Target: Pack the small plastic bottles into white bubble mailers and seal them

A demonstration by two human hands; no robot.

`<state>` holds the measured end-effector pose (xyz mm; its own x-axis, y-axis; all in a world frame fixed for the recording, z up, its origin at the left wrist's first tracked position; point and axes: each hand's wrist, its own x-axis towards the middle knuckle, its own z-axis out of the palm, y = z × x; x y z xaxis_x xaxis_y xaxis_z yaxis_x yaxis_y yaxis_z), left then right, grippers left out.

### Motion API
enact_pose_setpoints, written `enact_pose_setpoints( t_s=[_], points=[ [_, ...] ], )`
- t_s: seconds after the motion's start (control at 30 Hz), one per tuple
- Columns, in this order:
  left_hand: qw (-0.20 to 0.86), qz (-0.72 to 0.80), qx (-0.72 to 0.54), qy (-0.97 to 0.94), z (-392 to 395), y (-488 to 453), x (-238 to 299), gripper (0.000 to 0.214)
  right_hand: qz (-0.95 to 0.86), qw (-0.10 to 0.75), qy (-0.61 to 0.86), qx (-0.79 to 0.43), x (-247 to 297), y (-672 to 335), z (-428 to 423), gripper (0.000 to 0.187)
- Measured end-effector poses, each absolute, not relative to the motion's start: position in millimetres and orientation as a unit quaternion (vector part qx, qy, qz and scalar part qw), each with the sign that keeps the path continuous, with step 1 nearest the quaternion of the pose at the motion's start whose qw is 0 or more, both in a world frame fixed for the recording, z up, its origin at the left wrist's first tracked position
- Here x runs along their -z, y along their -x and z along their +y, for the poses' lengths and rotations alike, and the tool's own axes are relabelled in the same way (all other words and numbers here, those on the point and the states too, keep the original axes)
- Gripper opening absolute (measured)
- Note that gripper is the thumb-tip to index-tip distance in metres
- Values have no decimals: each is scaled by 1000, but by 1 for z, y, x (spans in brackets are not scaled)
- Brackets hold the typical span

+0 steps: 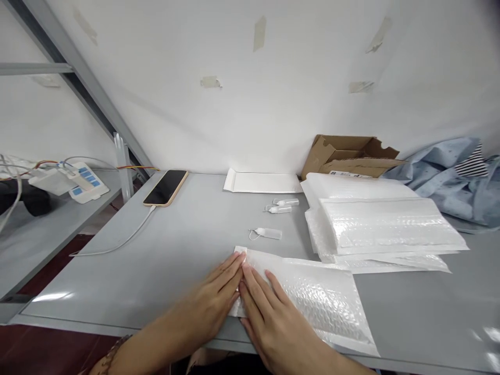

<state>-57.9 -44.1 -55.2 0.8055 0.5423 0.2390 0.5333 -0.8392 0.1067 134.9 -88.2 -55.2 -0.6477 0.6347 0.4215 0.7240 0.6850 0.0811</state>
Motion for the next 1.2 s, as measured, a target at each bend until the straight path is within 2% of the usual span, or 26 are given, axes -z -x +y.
enact_pose_setpoints(
  t_s=[0.13, 0.37, 0.67, 0.8, 0.93, 1.0, 1.1, 1.2],
  points=[
    [39, 293, -60, -954, -34, 60, 42, 55, -898, 190, 379, 118, 55, -134, -88, 46],
    [30, 272, -62, -960, -49, 64, 34, 61, -901, 176, 386, 92, 50, -135, -89, 47],
    [13, 269, -107, -957, -68, 72, 37, 79, -911, 148, 334, 191, 54, -123, -89, 41],
    [11, 253, -126, -959, -63, 73, 37, 69, -929, 119, 287, 202, 36, -126, -85, 37],
    [50, 213, -212, -953, -59, 69, 25, 42, -956, 72, 264, 104, -4, -139, -84, 15],
    [110, 204, -265, -936, -56, 61, 14, 36, -953, 89, 276, 90, -28, -150, -87, 15],
    [205, 227, -304, -902, -45, 37, -11, 16, -923, 149, 323, 146, -61, -171, -93, 23],
    [286, 268, -268, -880, -21, 3, -41, 22, -876, 203, 365, 242, -86, -200, -94, 25]
  ],
)
